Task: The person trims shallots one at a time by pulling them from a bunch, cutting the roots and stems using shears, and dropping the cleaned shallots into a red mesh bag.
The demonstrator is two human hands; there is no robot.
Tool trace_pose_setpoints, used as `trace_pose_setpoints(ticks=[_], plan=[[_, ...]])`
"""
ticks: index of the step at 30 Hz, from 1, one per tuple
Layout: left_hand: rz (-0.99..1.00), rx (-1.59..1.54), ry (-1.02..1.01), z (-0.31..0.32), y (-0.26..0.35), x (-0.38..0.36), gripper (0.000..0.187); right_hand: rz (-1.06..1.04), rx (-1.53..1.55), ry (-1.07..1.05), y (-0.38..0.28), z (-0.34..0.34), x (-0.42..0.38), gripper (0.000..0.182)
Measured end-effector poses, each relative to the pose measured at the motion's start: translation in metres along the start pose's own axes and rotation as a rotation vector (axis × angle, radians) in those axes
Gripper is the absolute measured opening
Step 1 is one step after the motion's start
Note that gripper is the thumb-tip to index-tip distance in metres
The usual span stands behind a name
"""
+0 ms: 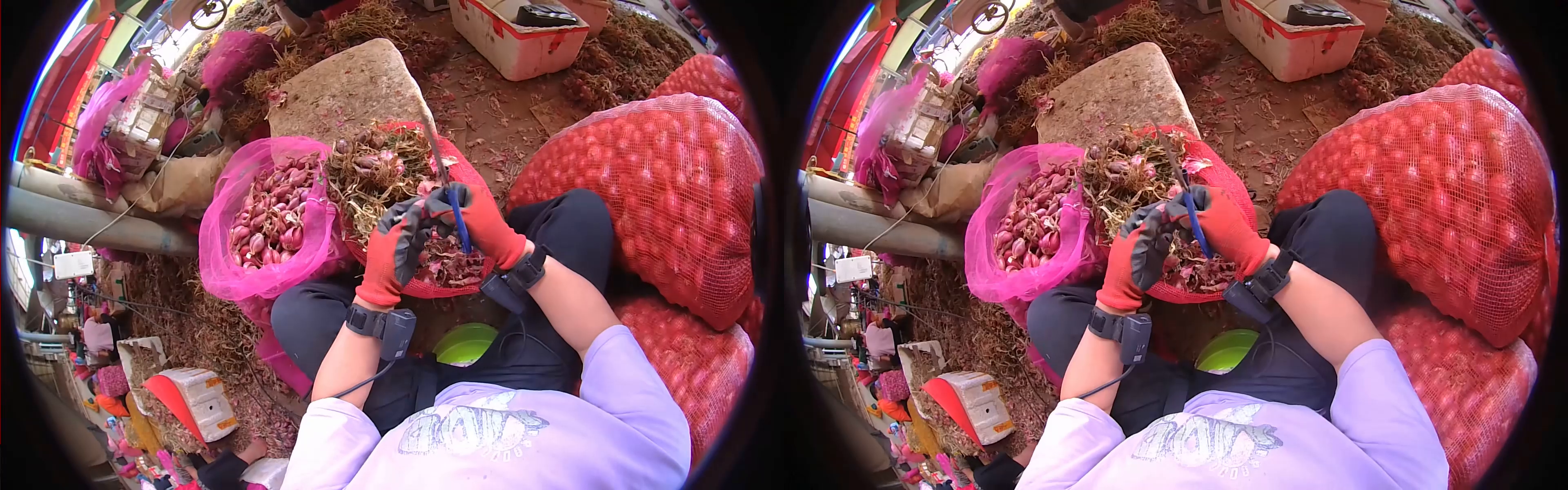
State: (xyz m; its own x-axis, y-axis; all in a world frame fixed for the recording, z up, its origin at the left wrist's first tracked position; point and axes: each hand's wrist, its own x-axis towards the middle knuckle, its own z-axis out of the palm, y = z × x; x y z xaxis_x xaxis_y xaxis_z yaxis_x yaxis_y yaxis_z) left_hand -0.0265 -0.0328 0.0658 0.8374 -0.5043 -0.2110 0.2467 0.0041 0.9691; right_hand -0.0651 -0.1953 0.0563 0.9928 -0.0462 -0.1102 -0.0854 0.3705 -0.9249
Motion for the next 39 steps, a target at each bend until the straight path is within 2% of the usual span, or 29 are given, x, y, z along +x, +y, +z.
trace_pose_setpoints(ticks=[2,3,6,9,12,13,16,17,19,21,22,23,25,28,29,32,34,35,36,38,39], plan=[[-0.159,-0.139,-0.024,-0.003,0.009,0.001,0.027,-0.084,-0.184,-0.018,-0.003,0.002,0.002,0.027],[-0.132,-0.168,-0.094,-0.006,0.005,0.003,0.025,-0.125,-0.277,-0.03,-0.005,0.002,0.002,0.028],[-0.108,-0.344,-0.128,-0.013,-0.004,0.007,0.021,-0.128,-0.319,-0.002,-0.014,0.007,0.0,0.034],[-0.194,-0.601,0.001,-0.017,0.008,0.009,0.02,-0.275,-0.654,0.193,0.003,-0.005,0.004,0.044],[-0.302,-0.976,-0.01,-0.037,-0.003,0.017,0.019,-0.141,-1.045,0.122,-0.034,0.004,-0.01,0.047],[-0.256,-0.963,0.034,-0.04,-0.003,0.018,0.019,-0.161,-1.223,0.166,-0.026,0.002,-0.009,0.042],[-0.166,-0.935,0.058,-0.042,-0.007,0.018,0.017,-0.23,-0.973,0.187,-0.015,0.002,-0.004,0.036],[-0.153,-0.879,0.143,-0.037,-0.009,0.017,0.017,-0.217,-0.918,0.204,-0.021,0.009,-0.005,0.033],[0.329,-0.017,0.238,-0.021,-0.021,0.013,0.018,-0.344,-0.825,0.153,-0.015,0.013,0.001,0.032],[0.242,0.261,0.174,-0.02,-0.028,0.008,0.019,-0.5,-0.788,0.094,-0.015,0.016,0.004,0.03],[0.208,0.401,0.136,-0.019,-0.031,0.006,0.02,-0.548,-0.863,0.07,-0.013,0.013,0.006,0.03],[0.278,0.41,0.107,-0.018,-0.033,0.002,0.019,-0.596,-0.938,0.045,-0.007,0.009,0.01,0.03],[0.603,1.095,-0.111,-0.025,-0.021,0.0,0.017,-0.614,-1.103,0.029,0.001,0.002,0.01,0.03],[-0.161,-0.714,-0.066,-0.012,-0.035,0.01,0.017,-0.564,-1.105,0.151,0.003,0.002,0.009,0.03],[-0.174,-0.694,-0.14,-0.015,-0.033,0.011,0.02,-0.505,-1.085,0.181,-0.001,0.002,0.009,0.028],[-0.181,-0.628,0.038,0.008,-0.009,0.007,0.018,-0.316,-0.801,0.232,0.003,0.0,0.013,0.027],[-0.004,-0.274,-0.01,0.004,-0.019,0.015,0.019,-0.267,-0.668,0.234,0.0,-0.001,0.01,0.027],[-0.01,-0.295,-0.028,0.001,-0.024,0.016,0.019,-0.242,-0.601,0.235,-0.001,-0.002,0.007,0.027],[-0.016,-0.316,-0.046,-0.003,-0.027,0.018,0.019,-0.119,-0.384,0.211,-0.004,-0.005,0.006,0.027],[-0.216,-0.754,-0.064,-0.014,-0.016,0.014,0.018,0.125,0.052,0.153,-0.009,-0.017,0.005,0.028],[-0.315,-0.972,-0.073,-0.019,-0.013,0.013,0.017,-0.024,-0.222,0.164,-0.001,-0.024,0.011,0.032]])
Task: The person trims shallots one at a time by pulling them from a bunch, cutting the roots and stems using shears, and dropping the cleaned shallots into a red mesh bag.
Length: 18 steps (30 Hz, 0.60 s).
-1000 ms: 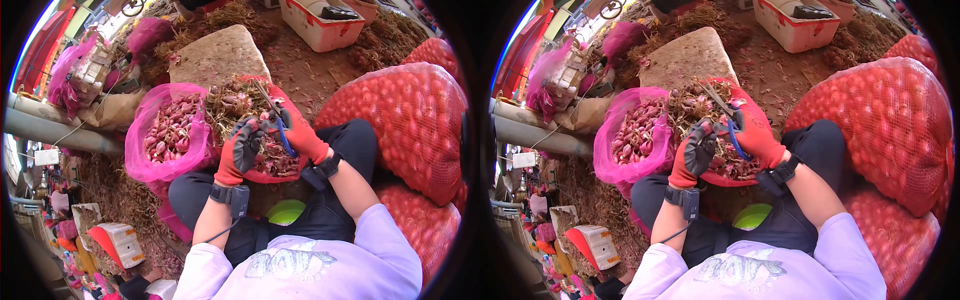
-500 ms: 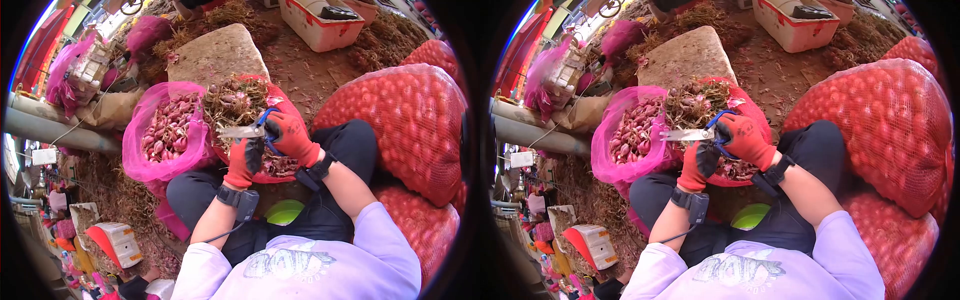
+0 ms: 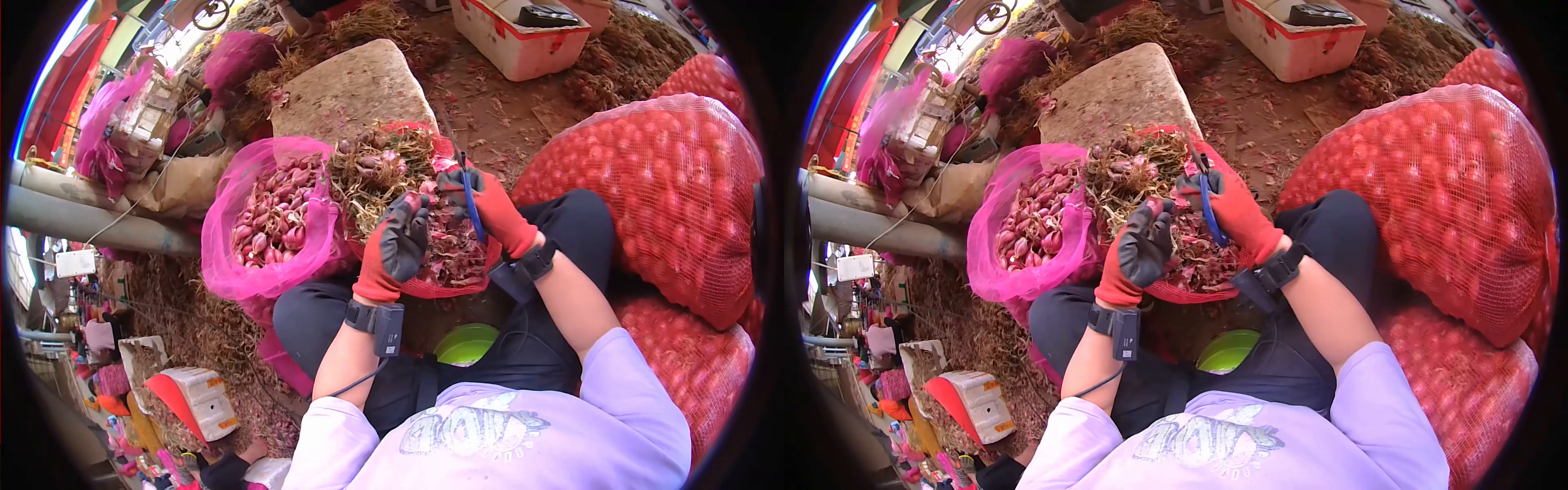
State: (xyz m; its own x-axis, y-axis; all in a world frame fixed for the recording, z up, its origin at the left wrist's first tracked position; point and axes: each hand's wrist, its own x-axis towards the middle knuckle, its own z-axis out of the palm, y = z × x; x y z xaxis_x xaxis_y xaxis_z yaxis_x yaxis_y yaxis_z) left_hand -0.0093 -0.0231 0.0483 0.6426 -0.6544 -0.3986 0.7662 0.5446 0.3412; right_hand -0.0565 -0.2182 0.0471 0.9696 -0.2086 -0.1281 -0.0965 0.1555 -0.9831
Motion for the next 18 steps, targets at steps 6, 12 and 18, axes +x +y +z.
trace_pose_setpoints(ticks=[6,12,18], plan=[[0.175,0.002,-0.016,-0.002,0.016,-0.006,0.02,-0.238,-1.035,0.02,-0.026,0.018,-0.026,0.061],[0.423,0.478,0.109,0.0,0.01,-0.008,0.018,-0.289,-1.259,0.063,-0.012,0.019,-0.023,0.054],[0.468,0.419,0.076,0.001,0.011,-0.003,0.019,-0.205,-1.133,-0.035,-0.006,0.016,-0.021,0.043]])
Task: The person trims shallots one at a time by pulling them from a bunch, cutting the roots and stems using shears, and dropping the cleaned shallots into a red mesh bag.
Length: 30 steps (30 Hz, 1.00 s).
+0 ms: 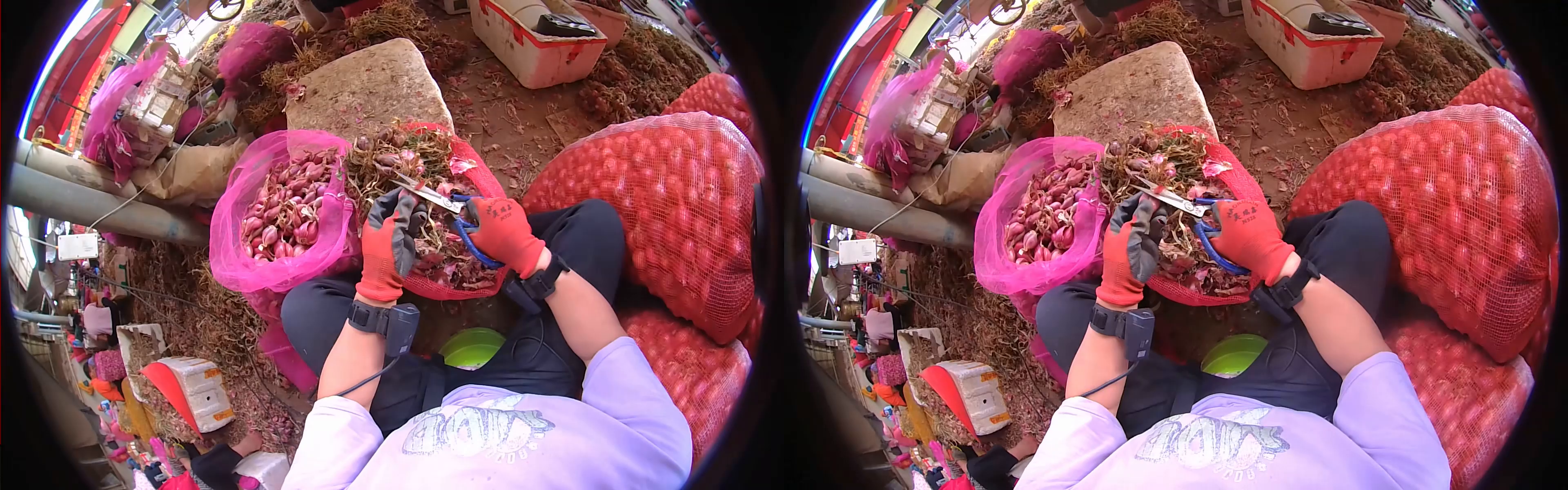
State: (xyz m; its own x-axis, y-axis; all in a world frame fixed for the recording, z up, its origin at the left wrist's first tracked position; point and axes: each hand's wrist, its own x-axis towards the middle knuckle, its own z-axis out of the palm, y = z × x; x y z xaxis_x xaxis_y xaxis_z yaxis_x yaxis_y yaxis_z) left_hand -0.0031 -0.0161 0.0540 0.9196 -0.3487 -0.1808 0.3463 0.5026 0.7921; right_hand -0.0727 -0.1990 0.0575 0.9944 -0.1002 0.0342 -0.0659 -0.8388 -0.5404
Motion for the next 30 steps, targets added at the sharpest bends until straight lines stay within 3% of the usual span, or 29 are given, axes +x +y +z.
trace_pose_setpoints(ticks=[2,6,9,10,12,15,16,17,18,20,23,24,27,29,30], plan=[[-0.001,0.011,-0.01,0.005,0.008,-0.003,0.021,0.022,0.296,-0.156,0.003,-0.001,0.004,0.041],[-0.016,-0.035,-0.073,-0.004,0.011,0.004,0.025,0.158,0.257,-0.077,-0.01,-0.024,0.004,0.041],[-0.06,-0.069,-0.05,0.001,0.016,0.002,0.026,0.024,0.309,0.043,-0.006,-0.027,0.001,0.045],[-0.086,-0.058,-0.075,0.001,0.016,0.003,0.025,0.031,0.287,-0.091,-0.003,-0.027,0.002,0.05],[-0.14,-0.035,-0.119,0.002,0.018,0.006,0.025,-0.032,0.272,-0.075,-0.004,-0.018,0.002,0.05],[-0.118,-0.237,-0.167,-0.03,0.019,0.02,0.027,-0.01,0.268,-0.197,0.001,-0.013,0.004,0.056],[-0.288,-0.615,-0.368,-0.022,0.051,0.018,0.031,0.043,0.224,-0.235,0.0,-0.021,0.006,0.056],[-0.053,-0.496,-0.17,-0.037,0.062,0.017,0.032,0.095,0.18,-0.272,-0.002,-0.03,0.006,0.057],[-0.046,-0.612,-0.221,-0.044,0.084,0.01,0.031,0.065,0.114,-0.22,-0.006,-0.042,0.004,0.061],[0.376,-0.442,0.134,-0.102,0.092,0.036,0.037,0.061,-0.067,-0.12,0.012,-0.038,0.002,0.06],[0.181,-0.583,0.421,-0.092,0.104,0.015,0.04,0.067,-0.26,-0.019,0.034,-0.044,0.002,0.062],[0.346,-0.26,0.368,-0.1,0.09,0.019,0.042,0.087,-0.28,0.012,0.04,-0.046,0.002,0.06],[0.563,0.375,0.371,-0.029,0.058,-0.002,0.044,0.195,-0.223,0.093,0.045,-0.056,0.006,0.057],[0.472,0.606,0.082,-0.005,0.034,-0.01,0.039,0.246,-0.188,0.139,0.042,-0.06,0.006,0.058],[0.578,0.956,-0.198,0.008,0.031,-0.014,0.035,0.211,-0.164,0.153,0.043,-0.059,0.006,0.059]])
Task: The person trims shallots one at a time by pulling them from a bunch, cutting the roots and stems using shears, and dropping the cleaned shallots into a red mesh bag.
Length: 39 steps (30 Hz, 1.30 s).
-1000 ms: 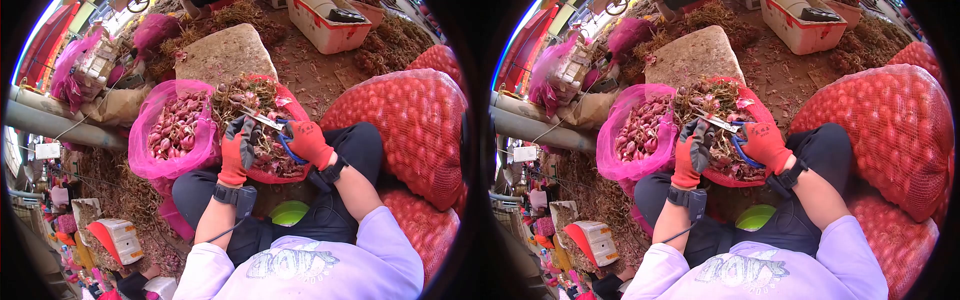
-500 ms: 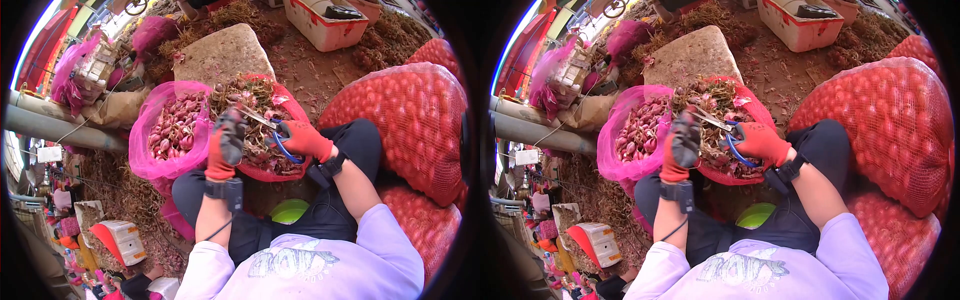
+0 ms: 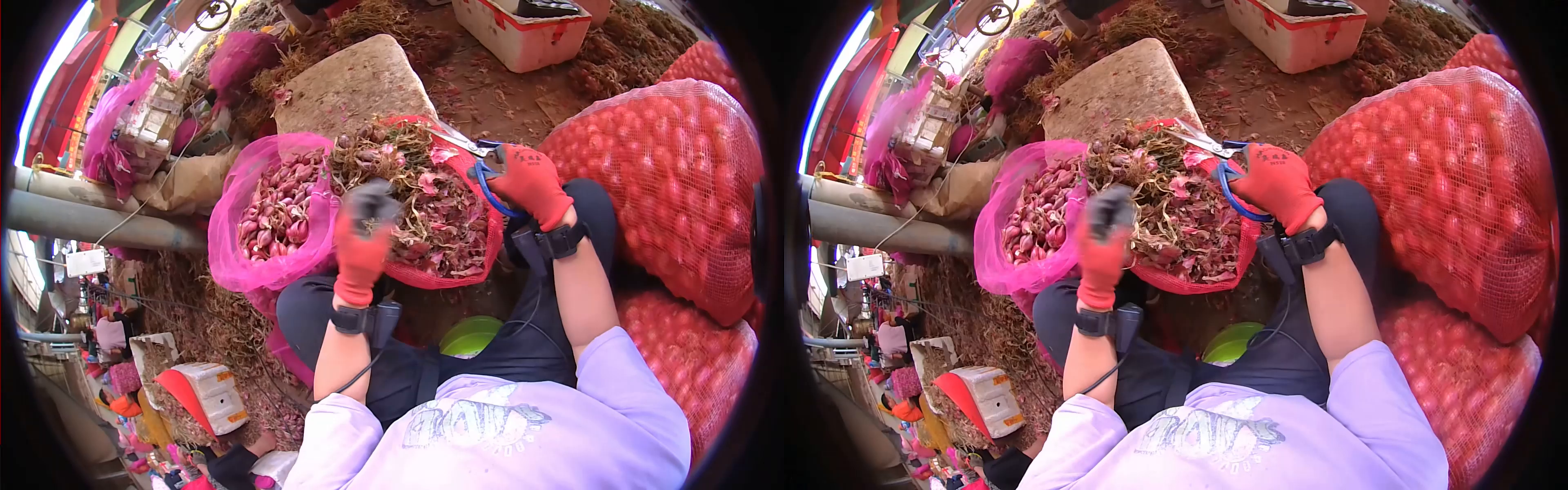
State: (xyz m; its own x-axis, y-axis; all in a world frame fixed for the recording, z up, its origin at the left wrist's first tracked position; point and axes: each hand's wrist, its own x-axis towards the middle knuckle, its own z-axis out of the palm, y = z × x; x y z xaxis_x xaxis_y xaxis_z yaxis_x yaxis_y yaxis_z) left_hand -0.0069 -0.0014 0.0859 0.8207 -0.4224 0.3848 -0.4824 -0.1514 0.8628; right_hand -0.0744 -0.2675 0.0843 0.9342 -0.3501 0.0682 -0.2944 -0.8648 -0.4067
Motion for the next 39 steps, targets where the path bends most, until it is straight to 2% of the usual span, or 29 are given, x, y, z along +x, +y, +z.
trace_pose_setpoints(ticks=[1,3,5,7,8,11,12,15,16,19,20,23,24,27,28,31,33,34,37,39], plan=[[0.216,0.274,-0.292,0.008,0.01,0.002,0.032,-0.024,0.011,-0.028,-0.001,-0.001,-0.001,0.055],[0.216,0.695,-0.439,0.017,0.0,-0.019,0.03,-0.062,0.032,-0.083,-0.004,-0.003,-0.003,0.049],[0.162,0.915,-0.491,0.023,-0.019,-0.028,0.03,-0.096,0.024,-0.062,0.001,0.005,-0.003,0.046],[0.051,0.937,-0.46,0.019,-0.035,-0.021,0.031,-0.127,0.013,-0.003,0.0,0.011,-0.003,0.045],[-0.098,0.758,-0.471,0.014,-0.039,-0.014,0.022,-0.111,0.039,-0.024,-0.002,0.009,-0.002,0.05],[-0.42,-0.061,-0.14,0.006,-0.035,-0.001,0.01,-0.058,0.156,-0.067,-0.011,0.003,0.0,0.057],[-0.529,-0.147,-0.104,-0.002,-0.03,0.003,0.01,-0.052,0.163,-0.063,-0.011,0.003,0.0,0.058],[-0.514,-0.553,0.036,-0.019,-0.046,0.005,0.01,-0.053,0.164,-0.052,-0.014,0.005,0.0,0.061],[-0.526,-0.304,0.052,-0.018,-0.04,0.004,0.021,-0.06,0.147,-0.048,-0.012,0.007,0.0,0.061],[0.168,0.636,-0.275,-0.009,0.007,0.0,0.041,-0.087,0.121,-0.016,-0.009,0.013,0.0,0.06],[0.095,0.803,-0.435,-0.006,0.011,-0.011,0.048,-0.097,0.118,-0.003,-0.009,0.015,0.0,0.06],[-0.013,1.233,-0.64,0.003,-0.019,-0.028,0.051,-0.109,0.099,0.0,-0.01,0.016,0.0,0.059],[-0.043,1.243,-0.594,0.003,-0.028,-0.024,0.044,-0.097,0.119,-0.008,-0.011,0.017,-0.001,0.058],[-0.137,0.748,-0.35,-0.011,-0.061,-0.015,0.038,-0.046,0.234,-0.045,-0.015,0.01,0.001,0.057],[-0.36,0.361,-0.237,-0.01,-0.05,-0.011,0.024,-0.022,0.307,-0.083,-0.02,0.001,-0.001,0.056],[-0.508,-0.097,0.013,-0.02,-0.063,-0.004,0.02,0.007,0.588,-0.096,-0.024,0.004,-0.003,0.051],[-0.515,-0.126,0.088,-0.026,-0.082,-0.008,0.021,-0.034,0.887,-0.075,-0.024,0.018,-0.001,0.048],[-0.496,-0.115,0.085,-0.024,-0.076,-0.01,0.022,-0.041,1.142,-0.255,-0.032,0.013,-0.004,0.031],[-0.486,-0.137,0.022,0.008,-0.036,-0.013,0.015,-0.067,1.292,-0.298,-0.045,0.067,0.0,0.035],[-0.613,-0.195,-0.038,0.026,-0.034,-0.022,0.013,-0.081,1.47,-0.336,-0.059,0.081,-0.005,0.039]])
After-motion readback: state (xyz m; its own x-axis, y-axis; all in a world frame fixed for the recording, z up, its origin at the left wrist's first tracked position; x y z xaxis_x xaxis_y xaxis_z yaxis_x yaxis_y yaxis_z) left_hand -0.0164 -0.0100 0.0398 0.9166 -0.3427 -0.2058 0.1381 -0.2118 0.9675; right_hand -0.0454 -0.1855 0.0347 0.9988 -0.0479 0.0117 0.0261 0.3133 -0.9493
